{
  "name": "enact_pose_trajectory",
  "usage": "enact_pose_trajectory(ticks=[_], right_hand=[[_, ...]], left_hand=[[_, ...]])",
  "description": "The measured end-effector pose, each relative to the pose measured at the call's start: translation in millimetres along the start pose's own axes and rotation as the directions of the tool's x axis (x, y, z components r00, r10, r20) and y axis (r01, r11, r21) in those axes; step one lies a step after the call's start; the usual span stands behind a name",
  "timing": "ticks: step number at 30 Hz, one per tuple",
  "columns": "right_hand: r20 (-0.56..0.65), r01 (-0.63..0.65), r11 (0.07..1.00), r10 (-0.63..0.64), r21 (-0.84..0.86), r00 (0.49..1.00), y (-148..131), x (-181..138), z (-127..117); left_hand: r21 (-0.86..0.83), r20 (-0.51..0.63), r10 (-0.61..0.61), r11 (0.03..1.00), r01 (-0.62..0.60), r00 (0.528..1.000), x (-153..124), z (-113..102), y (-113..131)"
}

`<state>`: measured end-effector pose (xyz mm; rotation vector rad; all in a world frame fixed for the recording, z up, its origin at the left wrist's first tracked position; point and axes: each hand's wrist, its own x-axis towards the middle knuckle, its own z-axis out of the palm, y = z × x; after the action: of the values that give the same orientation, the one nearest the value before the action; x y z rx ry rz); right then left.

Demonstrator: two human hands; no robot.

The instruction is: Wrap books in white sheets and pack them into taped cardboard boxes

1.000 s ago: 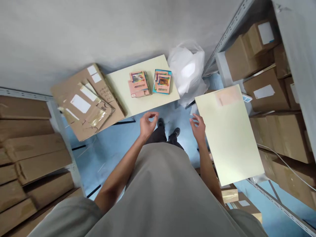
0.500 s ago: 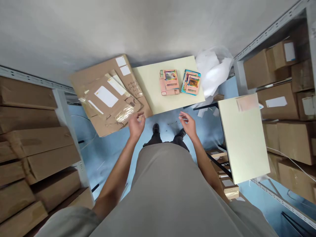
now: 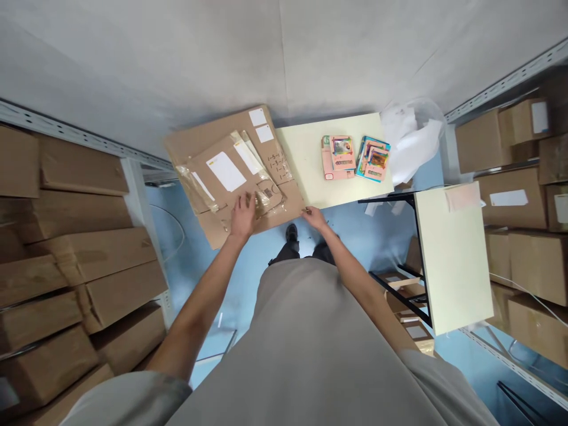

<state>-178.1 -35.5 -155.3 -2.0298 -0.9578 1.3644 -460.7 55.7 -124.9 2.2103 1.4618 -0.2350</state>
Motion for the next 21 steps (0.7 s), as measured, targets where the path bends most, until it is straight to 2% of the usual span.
enact_pose_trajectory(ticks=[5, 11, 13, 17, 21], right_hand=[[-0.032, -0.087, 0.992, 0.09, 0.093, 0.995, -4.3, -9.4, 13.8], [-0.021, -0.08, 0.961, 0.089, 0.266, 0.996, -16.9, -23.1, 14.7], [0.01, -0.084, 0.91, 0.088, 0.406, 0.996, -20.1, -26.7, 9.8], [0.022, -0.099, 0.746, 0.112, 0.658, 0.993, -23.9, -33.2, 4.3], [0.035, -0.137, 0.616, 0.174, 0.776, 0.984, -29.9, -38.3, 27.4]], left_hand=[[0.004, -0.002, 0.037, 0.999, -0.037, 0.999, 1.3, -5.3, -16.6], [0.043, -0.042, 0.127, 0.991, -0.125, 0.991, 10.2, -11.2, -2.4], [0.046, -0.091, 0.113, 0.993, -0.109, 0.989, 12.9, -13.9, -3.2], [0.027, -0.152, 0.093, 0.996, -0.09, 0.984, 18.9, -24.1, -17.8], [0.006, -0.1, 0.115, 0.993, -0.115, 0.988, 25.5, -33.5, -27.2]])
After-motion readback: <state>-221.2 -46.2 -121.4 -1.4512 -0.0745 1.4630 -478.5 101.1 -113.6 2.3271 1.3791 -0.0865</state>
